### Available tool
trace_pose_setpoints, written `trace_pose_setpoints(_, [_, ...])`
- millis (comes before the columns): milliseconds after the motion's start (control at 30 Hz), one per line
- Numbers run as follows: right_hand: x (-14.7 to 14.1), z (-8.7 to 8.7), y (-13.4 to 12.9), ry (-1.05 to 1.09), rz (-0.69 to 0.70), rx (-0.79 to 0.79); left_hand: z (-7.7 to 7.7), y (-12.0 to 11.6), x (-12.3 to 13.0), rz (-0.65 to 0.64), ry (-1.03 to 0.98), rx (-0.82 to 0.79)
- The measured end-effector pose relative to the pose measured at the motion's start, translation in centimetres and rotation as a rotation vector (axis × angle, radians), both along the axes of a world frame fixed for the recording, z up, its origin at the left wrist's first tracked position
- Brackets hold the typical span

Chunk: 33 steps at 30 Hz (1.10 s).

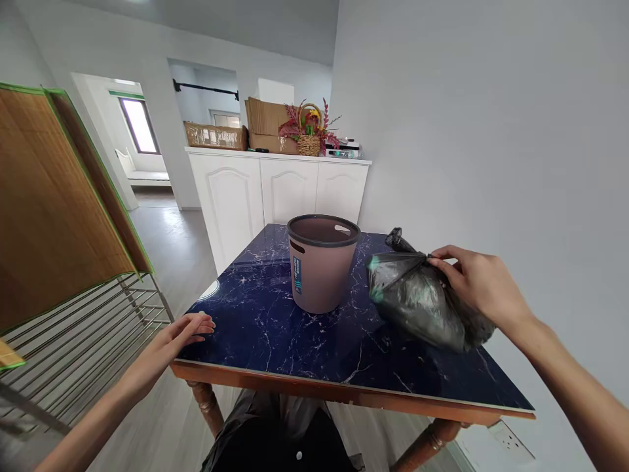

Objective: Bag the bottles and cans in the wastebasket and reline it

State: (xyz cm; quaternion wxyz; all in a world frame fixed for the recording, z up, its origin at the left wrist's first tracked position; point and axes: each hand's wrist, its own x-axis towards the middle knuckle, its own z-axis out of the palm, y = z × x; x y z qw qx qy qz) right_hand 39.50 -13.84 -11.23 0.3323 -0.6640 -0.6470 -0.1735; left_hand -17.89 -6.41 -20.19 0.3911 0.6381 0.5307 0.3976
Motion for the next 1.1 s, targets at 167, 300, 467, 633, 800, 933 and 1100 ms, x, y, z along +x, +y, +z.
trace_pose_setpoints(167, [5.7,-1.0,6.6,0.078,-0.158,0.006,-0.7,2.1,1.3,-0.074,0.066,-0.003])
trace_pose_setpoints(300, [7.3,-1.2,10.2,0.071,-0.222,0.021,-1.0,3.2,1.8,-0.078,0.093,-0.015])
trace_pose_setpoints(467, [8.4,-2.0,14.4,0.016,-0.217,-0.056,-1.4,3.6,1.7,-0.074,0.135,0.013])
trace_pose_setpoints(633, [8.7,-6.1,18.6,-0.030,-0.190,-0.217,-2.4,4.3,1.7,-0.068,0.209,0.025])
trace_pose_setpoints(800, [8.2,-9.9,21.4,-0.041,-0.194,-0.292,-3.6,4.8,2.1,-0.040,0.297,0.029])
trace_pose_setpoints(933, [7.7,-10.9,22.7,-0.039,-0.242,-0.298,-4.2,5.1,2.2,-0.005,0.363,0.017])
trace_pose_setpoints(1100, [6.4,-11.4,23.7,-0.018,-0.273,-0.285,-4.0,5.5,2.6,0.018,0.397,0.057])
